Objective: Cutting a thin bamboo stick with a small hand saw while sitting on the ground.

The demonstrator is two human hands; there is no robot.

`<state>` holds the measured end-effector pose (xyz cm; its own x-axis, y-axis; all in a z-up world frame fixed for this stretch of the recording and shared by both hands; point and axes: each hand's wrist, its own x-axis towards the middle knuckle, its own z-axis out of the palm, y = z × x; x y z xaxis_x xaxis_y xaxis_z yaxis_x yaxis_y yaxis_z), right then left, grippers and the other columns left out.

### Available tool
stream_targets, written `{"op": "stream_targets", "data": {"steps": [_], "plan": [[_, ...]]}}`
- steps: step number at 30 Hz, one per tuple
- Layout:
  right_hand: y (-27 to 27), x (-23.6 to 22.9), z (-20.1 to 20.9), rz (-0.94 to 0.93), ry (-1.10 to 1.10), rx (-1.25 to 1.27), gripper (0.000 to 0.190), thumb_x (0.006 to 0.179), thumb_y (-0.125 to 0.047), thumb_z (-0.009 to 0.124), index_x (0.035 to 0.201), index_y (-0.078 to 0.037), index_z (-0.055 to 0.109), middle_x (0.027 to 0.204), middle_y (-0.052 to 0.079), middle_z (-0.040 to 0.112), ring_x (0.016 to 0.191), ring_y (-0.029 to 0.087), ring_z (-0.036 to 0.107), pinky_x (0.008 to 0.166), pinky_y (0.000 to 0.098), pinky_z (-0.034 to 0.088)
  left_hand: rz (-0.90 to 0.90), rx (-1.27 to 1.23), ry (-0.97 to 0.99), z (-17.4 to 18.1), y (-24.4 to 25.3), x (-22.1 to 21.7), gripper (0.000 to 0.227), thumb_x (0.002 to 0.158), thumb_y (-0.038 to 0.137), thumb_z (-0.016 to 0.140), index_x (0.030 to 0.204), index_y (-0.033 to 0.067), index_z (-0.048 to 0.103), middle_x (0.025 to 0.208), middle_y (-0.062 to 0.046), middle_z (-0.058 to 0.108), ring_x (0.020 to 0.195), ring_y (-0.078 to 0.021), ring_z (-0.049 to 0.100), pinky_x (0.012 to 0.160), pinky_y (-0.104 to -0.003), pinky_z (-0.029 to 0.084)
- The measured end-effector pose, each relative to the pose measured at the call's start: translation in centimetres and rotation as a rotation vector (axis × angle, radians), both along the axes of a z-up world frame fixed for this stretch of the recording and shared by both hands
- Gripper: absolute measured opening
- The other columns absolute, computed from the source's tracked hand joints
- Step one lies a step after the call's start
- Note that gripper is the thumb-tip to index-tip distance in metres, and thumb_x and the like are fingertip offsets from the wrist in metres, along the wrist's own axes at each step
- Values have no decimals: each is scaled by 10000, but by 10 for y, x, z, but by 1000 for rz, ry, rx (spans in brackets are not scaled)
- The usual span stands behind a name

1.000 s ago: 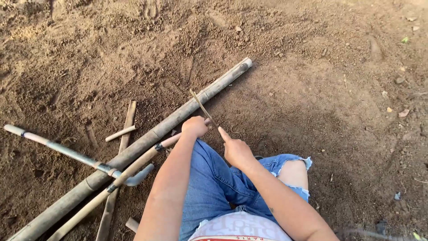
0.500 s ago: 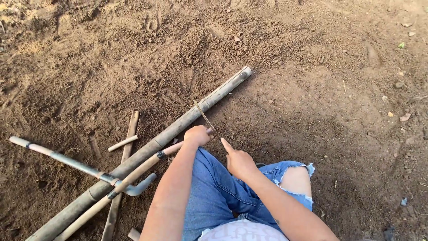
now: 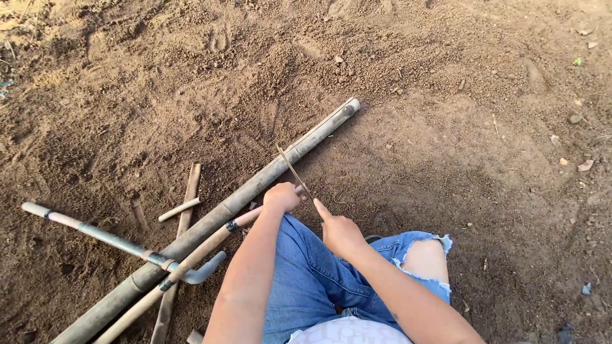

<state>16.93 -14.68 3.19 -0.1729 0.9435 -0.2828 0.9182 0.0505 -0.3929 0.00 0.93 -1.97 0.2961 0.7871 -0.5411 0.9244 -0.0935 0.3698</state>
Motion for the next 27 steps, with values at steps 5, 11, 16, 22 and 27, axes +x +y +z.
{"op": "stream_targets", "data": {"steps": [5,11,16,22,27], "plan": [[-10,0,9,-9,59,-41,650,1088,-52,471,1697,-78,244,863,223,757,589,240,686,469,339,482,45,-10,-34,33,-12,-3,483,962,430,616,1241,66,769,1231,-184,787,1260,-366,716,1038,-502,584],[-44,6,-3,-137,-80,8,802,989,-192,568,1703,-311,223,861,209,775,724,409,754,664,547,580,-8,78,69,9,-2,0,336,989,398,684,1130,126,822,1072,-76,804,909,-269,762,836,-401,603],[-17,-3,8,-123,-79,34,771,986,-166,557,1696,-248,268,858,227,766,741,412,753,685,540,595,-1,99,66,-1,-1,3,342,983,410,691,1109,126,833,1050,-74,811,896,-271,768,823,-403,606],[-16,-10,16,-99,-117,32,778,1007,-204,540,1711,-267,216,899,224,762,764,394,755,711,529,616,23,156,23,-1,-3,-1,380,970,470,707,1086,124,812,1059,-85,801,969,-307,758,873,-428,593],[-34,-12,30,-94,-104,-117,786,1045,-196,510,1734,-268,137,928,203,739,763,354,717,734,499,593,21,142,52,-9,-4,0,411,963,473,701,1133,114,807,1126,-100,796,1026,-322,760,909,-446,602]]}}
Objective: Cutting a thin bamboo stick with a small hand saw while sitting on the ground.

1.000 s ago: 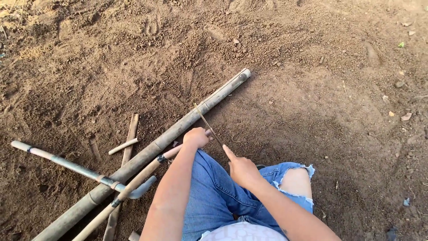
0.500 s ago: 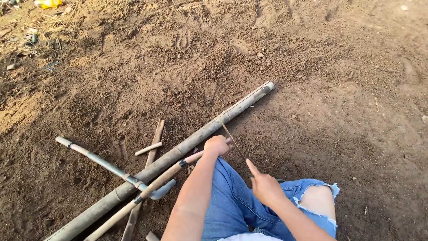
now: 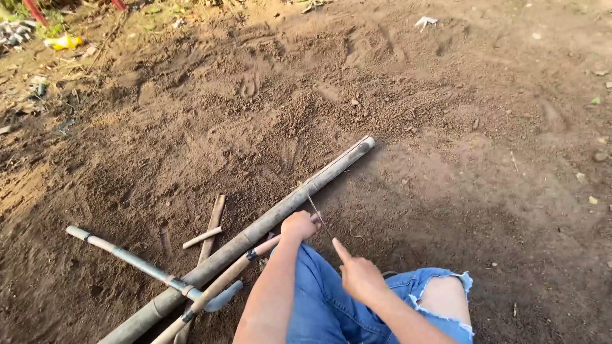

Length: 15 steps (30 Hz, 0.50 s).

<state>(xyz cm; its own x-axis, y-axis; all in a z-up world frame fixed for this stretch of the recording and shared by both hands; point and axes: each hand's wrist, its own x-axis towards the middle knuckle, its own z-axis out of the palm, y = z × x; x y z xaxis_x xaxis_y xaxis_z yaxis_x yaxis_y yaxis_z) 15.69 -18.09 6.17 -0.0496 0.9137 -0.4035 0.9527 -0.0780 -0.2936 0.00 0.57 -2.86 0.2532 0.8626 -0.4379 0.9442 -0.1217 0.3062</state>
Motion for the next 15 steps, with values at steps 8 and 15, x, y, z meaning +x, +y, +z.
{"op": "stream_targets", "data": {"steps": [8,15], "plan": [[32,11,-31,-18,-2,169,741,1009,-212,534,1692,-318,265,971,249,749,841,451,733,762,562,577,-5,22,-54,3,3,-1,370,945,452,713,1080,129,830,1081,-96,805,973,-339,753,873,-449,592],[5,16,-9,-65,13,99,720,1012,-179,539,1683,-272,294,949,233,773,831,419,765,766,537,609,5,-40,-39,-4,7,4,367,949,447,729,1123,139,831,1089,-72,810,987,-300,760,891,-419,589]]}}
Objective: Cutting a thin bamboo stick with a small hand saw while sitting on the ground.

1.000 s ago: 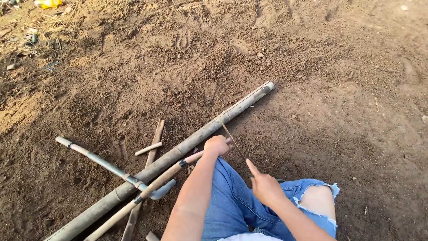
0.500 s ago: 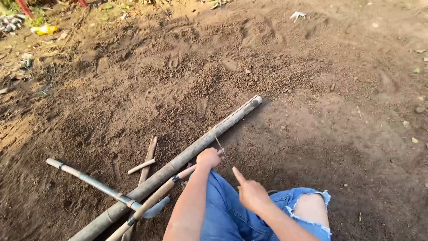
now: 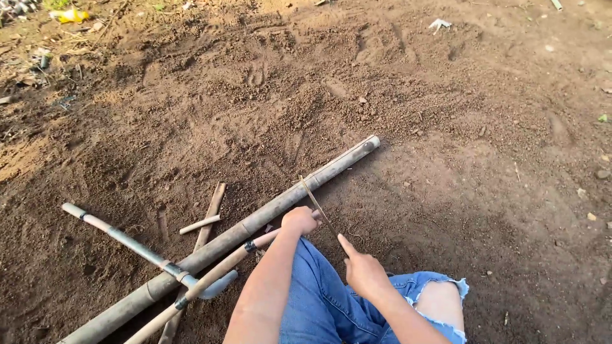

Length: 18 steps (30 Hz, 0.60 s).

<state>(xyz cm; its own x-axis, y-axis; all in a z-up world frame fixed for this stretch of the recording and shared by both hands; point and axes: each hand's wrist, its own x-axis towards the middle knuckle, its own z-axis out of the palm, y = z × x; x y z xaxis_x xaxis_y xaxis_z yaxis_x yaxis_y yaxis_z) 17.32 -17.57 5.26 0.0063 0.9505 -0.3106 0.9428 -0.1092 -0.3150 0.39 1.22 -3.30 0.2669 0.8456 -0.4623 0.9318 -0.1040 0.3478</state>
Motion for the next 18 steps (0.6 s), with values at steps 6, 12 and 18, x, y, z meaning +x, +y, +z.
{"op": "stream_targets", "data": {"steps": [6,12,18], "plan": [[15,-5,-15,14,8,64,709,1010,-192,542,1675,-273,310,931,218,774,802,424,748,725,545,582,-17,-2,5,-1,0,-5,364,927,424,742,1135,136,821,1113,-72,808,1005,-296,764,895,-419,596],[1,4,-5,12,-19,6,751,1006,-185,549,1688,-342,275,908,196,774,769,377,760,711,516,593,-21,-53,-2,-3,2,-3,389,953,440,740,1151,114,816,1119,-100,802,1013,-310,760,906,-432,584],[22,-5,-21,25,-53,21,732,1016,-196,531,1688,-334,277,898,215,766,781,419,741,720,550,585,-48,-37,5,-6,2,-2,391,954,452,739,1098,98,824,1084,-112,804,965,-319,766,886,-442,592]]}}
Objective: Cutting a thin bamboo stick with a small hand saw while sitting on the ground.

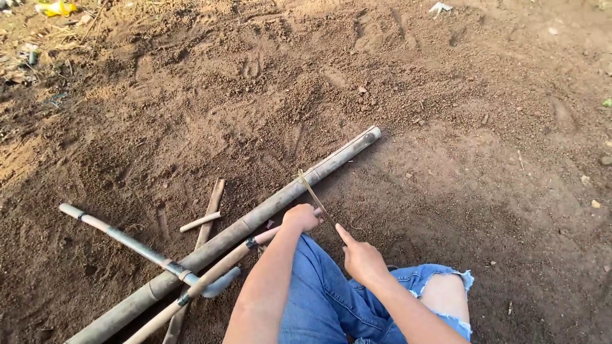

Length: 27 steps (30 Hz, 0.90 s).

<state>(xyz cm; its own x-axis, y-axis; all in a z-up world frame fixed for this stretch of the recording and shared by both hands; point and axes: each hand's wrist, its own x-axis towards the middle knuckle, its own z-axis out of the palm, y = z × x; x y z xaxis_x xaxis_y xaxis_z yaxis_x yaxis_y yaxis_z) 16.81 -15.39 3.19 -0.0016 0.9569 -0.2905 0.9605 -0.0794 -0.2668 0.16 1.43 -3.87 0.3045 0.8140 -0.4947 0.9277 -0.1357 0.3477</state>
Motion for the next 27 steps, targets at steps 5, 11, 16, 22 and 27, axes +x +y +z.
{"op": "stream_targets", "data": {"steps": [5,11,16,22,27], "plan": [[-13,5,-1,21,9,29,737,1008,-192,554,1684,-304,284,875,213,765,757,415,748,687,548,589,17,-11,-15,2,0,-4,395,952,452,732,1129,112,827,1098,-109,805,976,-321,764,885,-439,588],[-24,9,1,17,29,49,732,993,-170,570,1674,-259,318,840,210,771,713,410,752,648,547,582,-4,-26,-16,-2,1,-1,375,940,399,722,1174,122,816,1145,-95,802,1025,-310,759,921,-428,586],[10,9,-4,120,164,-6,628,1090,-72,458,1693,-146,298,932,229,786,634,253,733,477,343,524,4,-66,-40,34,-8,-8,479,880,320,582,1244,75,775,1246,-184,785,1266,-351,716,1051,-505,589],[-21,18,11,86,190,-72,636,1085,-77,456,1693,-159,286,1111,260,785,749,304,794,533,416,573,57,-70,-55,28,-6,-10,508,851,282,567,1253,50,771,1245,-197,783,1253,-353,723,1032,-491,596],[-17,15,8,66,199,-37,623,1091,-74,444,1691,-171,307,1002,253,793,684,291,771,516,390,558,44,-72,-59,3,0,-5,548,838,376,618,1246,45,774,1242,-202,784,1243,-373,724,1016,-504,602]]}}
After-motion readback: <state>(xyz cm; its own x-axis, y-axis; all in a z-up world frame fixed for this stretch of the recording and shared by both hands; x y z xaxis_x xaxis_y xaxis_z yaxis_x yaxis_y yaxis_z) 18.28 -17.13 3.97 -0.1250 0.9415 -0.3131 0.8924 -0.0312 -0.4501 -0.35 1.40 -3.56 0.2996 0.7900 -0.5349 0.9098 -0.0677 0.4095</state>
